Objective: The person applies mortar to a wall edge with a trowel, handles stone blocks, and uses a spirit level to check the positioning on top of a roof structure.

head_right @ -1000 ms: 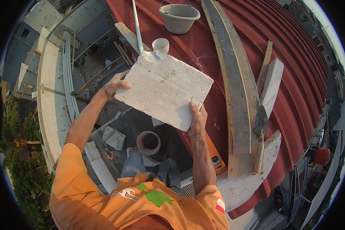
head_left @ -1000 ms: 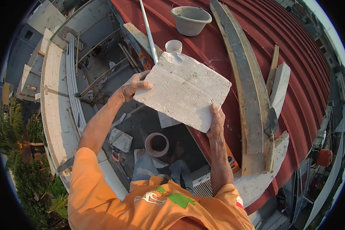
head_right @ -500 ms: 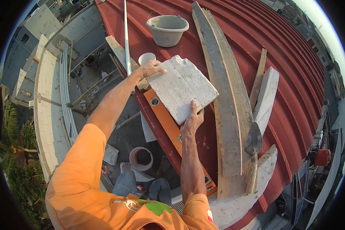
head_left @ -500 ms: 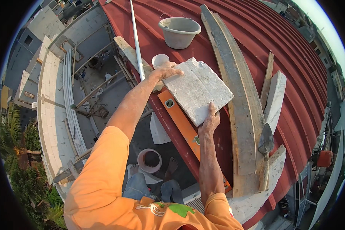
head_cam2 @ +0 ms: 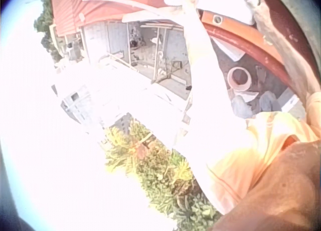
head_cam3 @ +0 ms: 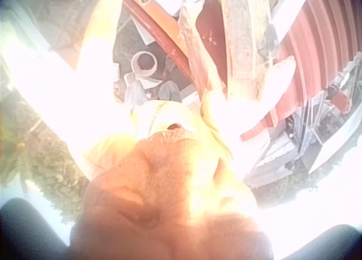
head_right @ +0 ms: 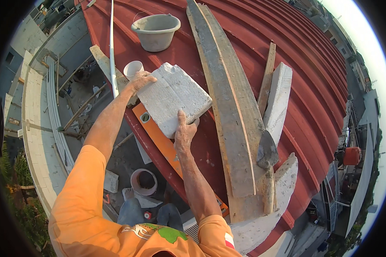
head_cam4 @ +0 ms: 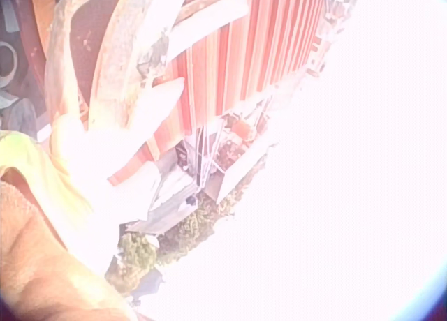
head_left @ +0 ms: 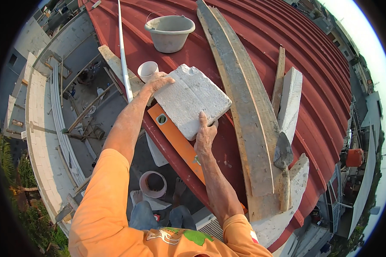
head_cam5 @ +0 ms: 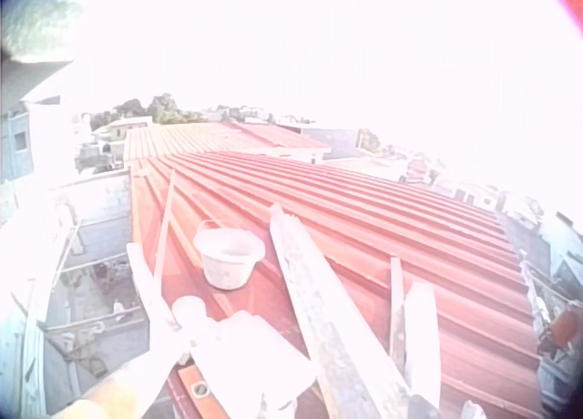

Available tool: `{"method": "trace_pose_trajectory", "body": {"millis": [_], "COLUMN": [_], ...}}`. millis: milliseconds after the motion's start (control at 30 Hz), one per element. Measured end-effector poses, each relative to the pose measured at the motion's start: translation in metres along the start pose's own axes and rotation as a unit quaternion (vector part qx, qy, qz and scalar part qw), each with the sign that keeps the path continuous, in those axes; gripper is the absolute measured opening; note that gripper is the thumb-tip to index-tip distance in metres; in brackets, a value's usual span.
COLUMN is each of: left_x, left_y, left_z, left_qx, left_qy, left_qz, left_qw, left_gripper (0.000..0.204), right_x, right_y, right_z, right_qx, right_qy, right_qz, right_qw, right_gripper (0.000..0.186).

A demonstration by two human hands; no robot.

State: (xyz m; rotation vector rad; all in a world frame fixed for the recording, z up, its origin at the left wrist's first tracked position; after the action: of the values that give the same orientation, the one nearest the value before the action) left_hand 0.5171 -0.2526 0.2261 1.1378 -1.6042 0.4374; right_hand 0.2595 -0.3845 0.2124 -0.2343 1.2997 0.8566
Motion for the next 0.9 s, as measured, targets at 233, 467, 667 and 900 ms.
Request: {"method": "trace_pose_trajectory", "body": {"millis": [233, 467, 667, 900], "left_x": [-0.015, -0.001, -0.013, 0.004], "left_y": [-0.015, -0.018, -0.02, -0.01], "left_z": [-0.007, -0.004, -0.005, -0.002], "left_qx": [0.004, 0.024, -0.006, -0.017], "left_qy": [-0.011, -0.093, -0.007, -0.015], "left_qz": [0.006, 0.044, 0.042, 0.016], "left_qw": [1.0, 0.994, 0.999, 1.0], "left_gripper": [0.053, 0.058, 0.054, 0.056], "right_x": [0.029, 0.001, 0.011, -0.035], "right_y": [-0.011, -0.022, -0.019, -0.014], "right_z": [0.002, -0.004, -0.006, -0.014], "right_qx": [-0.015, -0.093, -0.07, -0.113], "right_qy": [0.049, 0.162, 0.331, 0.497], "right_qz": [0.061, 0.117, 0.094, 0.06], "right_qw": [0.997, 0.975, 0.936, 0.859], "right_gripper": [0.089, 0.073, 0.073, 0.075]}}
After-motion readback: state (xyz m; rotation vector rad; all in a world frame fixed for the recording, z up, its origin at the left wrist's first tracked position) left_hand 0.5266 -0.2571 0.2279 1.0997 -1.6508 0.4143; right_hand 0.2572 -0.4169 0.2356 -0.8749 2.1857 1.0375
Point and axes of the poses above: each hand's wrist, its own y-axis away from the middle knuckle, its own z-axis out of the palm, x = y × z, the point moved 4 cm from there along -y, towards the middle knuckle, and after that the axes turned 3 degrees about z, right-handed, at the moved point
